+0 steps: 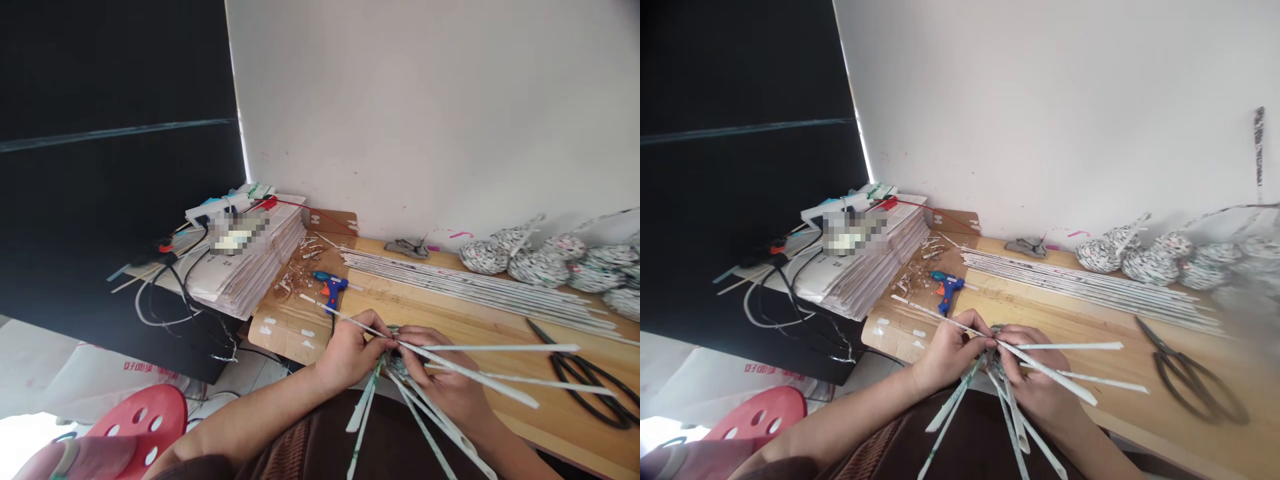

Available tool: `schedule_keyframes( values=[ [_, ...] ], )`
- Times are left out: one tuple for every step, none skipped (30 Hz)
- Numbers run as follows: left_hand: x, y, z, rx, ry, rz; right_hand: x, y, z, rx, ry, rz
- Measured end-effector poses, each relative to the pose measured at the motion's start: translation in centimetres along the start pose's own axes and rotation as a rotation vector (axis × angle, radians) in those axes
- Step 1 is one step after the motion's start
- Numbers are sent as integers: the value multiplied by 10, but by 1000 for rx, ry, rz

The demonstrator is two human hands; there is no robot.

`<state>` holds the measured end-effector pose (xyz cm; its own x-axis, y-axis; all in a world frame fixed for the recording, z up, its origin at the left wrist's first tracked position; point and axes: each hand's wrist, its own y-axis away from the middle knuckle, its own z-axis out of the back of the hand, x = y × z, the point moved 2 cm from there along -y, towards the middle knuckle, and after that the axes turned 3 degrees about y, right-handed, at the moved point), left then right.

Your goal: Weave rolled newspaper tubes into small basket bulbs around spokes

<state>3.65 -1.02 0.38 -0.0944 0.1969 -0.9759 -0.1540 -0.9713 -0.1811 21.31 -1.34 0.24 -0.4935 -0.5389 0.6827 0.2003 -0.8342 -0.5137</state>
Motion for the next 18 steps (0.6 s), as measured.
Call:
schedule_keyframes(
  values=[
    [1,0,0,2,9,7,-1,0,0,-2,8,5],
    [1,-1,1,4,23,18,-2,0,0,0,17,14],
    [2,-1,1,8,41,32,-4,0,-1,4,28,29],
    [2,-2,1,12,63,44,-5,1,-1,10,41,51],
    [1,-2,1,15,84,54,-7,1,-1,12,50,82],
    [1,-2,1,13,101,60,-8,2,-1,12,53,120],
    [1,-3,0,4,113,65,-9,2,-2,10,52,160],
    [0,-3,0,-9,119,68,-10,2,-2,7,47,196],
    [1,-4,0,-22,121,70,-12,2,-2,-3,41,221],
    [1,-4,-1,-33,120,73,-13,1,-2,-9,40,232],
    [2,-5,-1,-40,120,76,-14,0,-3,-17,42,229],
    [4,-6,0,-40,123,78,-15,-2,-4,-24,44,213],
    [6,-8,0,-33,132,81,-16,-3,-4,-27,45,183],
    [8,-9,1,-25,144,86,-16,-5,-5,-48,33,148],
    [11,-10,2,-2,177,94,-17,-7,-6,-44,8,92],
    [14,-11,3,13,241,120,-19,-8,-6,-86,-18,17],
    [17,-12,4,56,313,164,-20,-10,-7,-92,-46,-52],
    [19,-12,4,100,379,218,-20,-12,-8,-65,-75,-104]
  ],
)
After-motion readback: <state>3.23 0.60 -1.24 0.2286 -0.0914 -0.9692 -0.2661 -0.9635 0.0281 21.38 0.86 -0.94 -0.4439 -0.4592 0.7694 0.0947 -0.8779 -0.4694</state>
